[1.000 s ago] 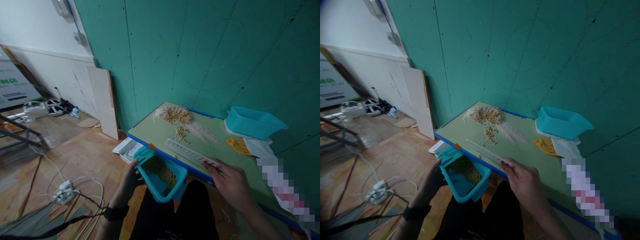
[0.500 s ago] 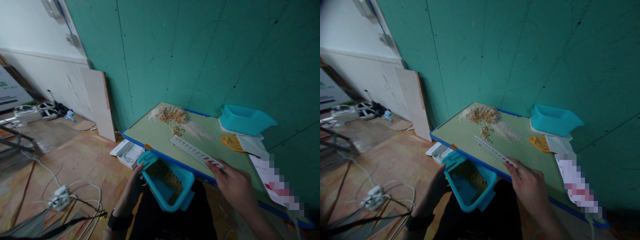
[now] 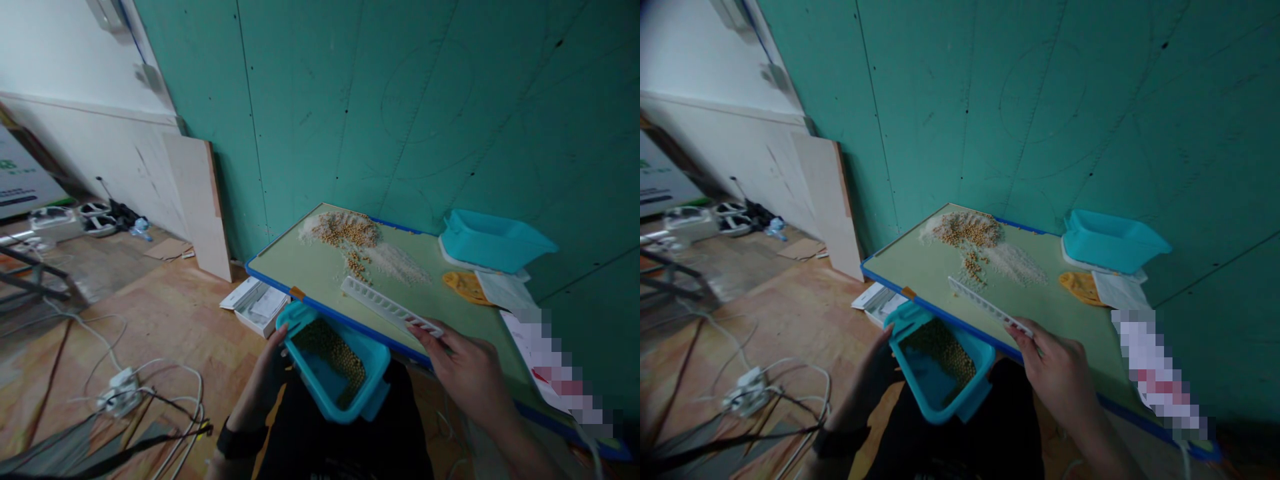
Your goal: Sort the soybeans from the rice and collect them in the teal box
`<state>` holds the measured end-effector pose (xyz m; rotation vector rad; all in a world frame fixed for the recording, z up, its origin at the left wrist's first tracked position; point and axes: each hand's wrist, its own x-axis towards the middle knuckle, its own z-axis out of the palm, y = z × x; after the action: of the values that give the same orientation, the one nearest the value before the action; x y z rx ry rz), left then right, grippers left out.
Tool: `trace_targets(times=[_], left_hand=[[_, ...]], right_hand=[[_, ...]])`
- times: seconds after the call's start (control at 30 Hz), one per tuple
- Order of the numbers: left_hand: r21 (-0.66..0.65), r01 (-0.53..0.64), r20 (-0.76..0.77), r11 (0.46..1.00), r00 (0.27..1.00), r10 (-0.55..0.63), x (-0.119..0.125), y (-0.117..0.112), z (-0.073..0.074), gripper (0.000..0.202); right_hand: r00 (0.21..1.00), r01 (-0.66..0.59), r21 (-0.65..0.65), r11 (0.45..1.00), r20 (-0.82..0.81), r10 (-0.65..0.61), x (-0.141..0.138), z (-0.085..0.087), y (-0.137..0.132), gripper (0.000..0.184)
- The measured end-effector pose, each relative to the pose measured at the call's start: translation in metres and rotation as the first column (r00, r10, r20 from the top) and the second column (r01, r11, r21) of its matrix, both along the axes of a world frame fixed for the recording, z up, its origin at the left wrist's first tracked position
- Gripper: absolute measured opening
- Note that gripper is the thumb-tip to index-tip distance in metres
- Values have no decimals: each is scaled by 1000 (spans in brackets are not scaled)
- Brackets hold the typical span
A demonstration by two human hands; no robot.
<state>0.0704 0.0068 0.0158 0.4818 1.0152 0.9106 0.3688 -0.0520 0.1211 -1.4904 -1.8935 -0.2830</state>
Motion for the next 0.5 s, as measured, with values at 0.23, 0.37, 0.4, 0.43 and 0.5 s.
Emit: trace_targets(times=[0.23, 0.37, 0.4, 0.43, 0.5], left_hand=[[-11, 13, 4, 1000, 1000, -13, -1, 2, -4, 57], [-19, 5, -1, 1000, 1000, -5, -1, 3, -7, 62], [-22, 0, -5, 1000, 1000, 0, -1, 3, -7, 64], [-24, -2, -7, 1000, 1000, 2, -1, 3, -7, 64], [-19, 2, -6, 1000, 1000, -2, -2, 3, -6, 63]], right_hand=[[999, -48, 0, 999, -7, 48, -9, 2, -3, 25], [996, -90, 1, 996, 5, 90, -17, 5, 2, 25], [995, -101, 5, 995, 15, 101, -19, 6, 4, 25], [993, -113, 12, 994, 25, 113, -21, 8, 5, 25], [989, -142, 17, 990, 44, 142, -25, 11, 6, 23]])
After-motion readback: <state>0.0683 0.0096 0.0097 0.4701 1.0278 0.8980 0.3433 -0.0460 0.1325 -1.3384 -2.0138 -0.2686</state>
